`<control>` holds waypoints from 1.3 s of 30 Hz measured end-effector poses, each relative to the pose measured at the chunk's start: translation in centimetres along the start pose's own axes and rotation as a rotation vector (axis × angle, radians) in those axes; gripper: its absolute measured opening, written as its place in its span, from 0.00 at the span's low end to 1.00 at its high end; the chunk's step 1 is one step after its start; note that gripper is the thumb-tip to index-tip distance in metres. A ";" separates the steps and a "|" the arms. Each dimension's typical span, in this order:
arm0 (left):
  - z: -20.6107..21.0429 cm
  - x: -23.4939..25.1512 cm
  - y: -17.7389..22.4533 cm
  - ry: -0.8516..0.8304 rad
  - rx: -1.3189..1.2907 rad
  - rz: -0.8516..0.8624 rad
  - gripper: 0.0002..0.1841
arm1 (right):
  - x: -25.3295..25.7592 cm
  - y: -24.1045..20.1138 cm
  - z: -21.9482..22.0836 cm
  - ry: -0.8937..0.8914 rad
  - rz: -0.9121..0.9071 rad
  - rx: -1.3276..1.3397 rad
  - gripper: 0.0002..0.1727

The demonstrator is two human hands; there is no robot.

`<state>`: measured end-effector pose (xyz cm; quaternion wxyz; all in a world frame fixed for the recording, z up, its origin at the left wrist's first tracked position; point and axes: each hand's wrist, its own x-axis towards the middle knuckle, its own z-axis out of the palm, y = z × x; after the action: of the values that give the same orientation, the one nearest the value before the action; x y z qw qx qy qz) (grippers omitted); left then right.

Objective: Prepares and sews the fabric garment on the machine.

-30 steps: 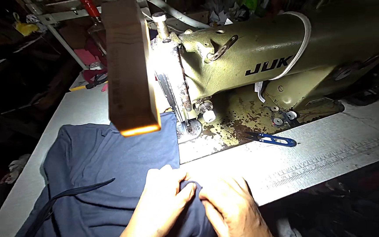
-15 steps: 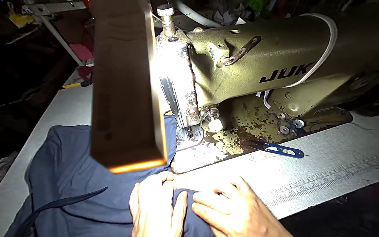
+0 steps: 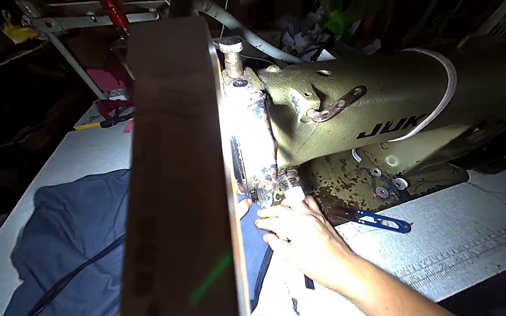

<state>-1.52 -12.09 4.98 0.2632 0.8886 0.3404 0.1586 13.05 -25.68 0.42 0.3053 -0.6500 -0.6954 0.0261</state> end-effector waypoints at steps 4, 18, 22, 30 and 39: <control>0.8 0.6 -1.8 0.104 0.058 0.173 0.16 | 0.2 -0.2 0.1 0.021 0.046 0.026 0.14; 2.5 1.3 -5.2 0.231 0.162 0.318 0.20 | -0.2 -0.2 0.5 0.064 0.049 -0.028 0.16; 2.4 1.3 -5.1 0.217 0.151 0.313 0.19 | -0.2 -0.2 0.5 0.058 0.034 -0.042 0.16; 1.8 2.2 -5.1 0.249 0.127 0.405 0.16 | 0.0 -0.4 0.3 0.023 0.067 -0.032 0.18; 2.9 -6.2 2.2 0.064 0.333 -0.201 0.43 | 0.1 -0.7 -0.5 -0.082 0.113 0.050 0.20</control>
<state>-3.52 -18.79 3.27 0.1164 0.8760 0.4570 0.1012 12.68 -25.81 1.14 0.2908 -0.6787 -0.6687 0.0872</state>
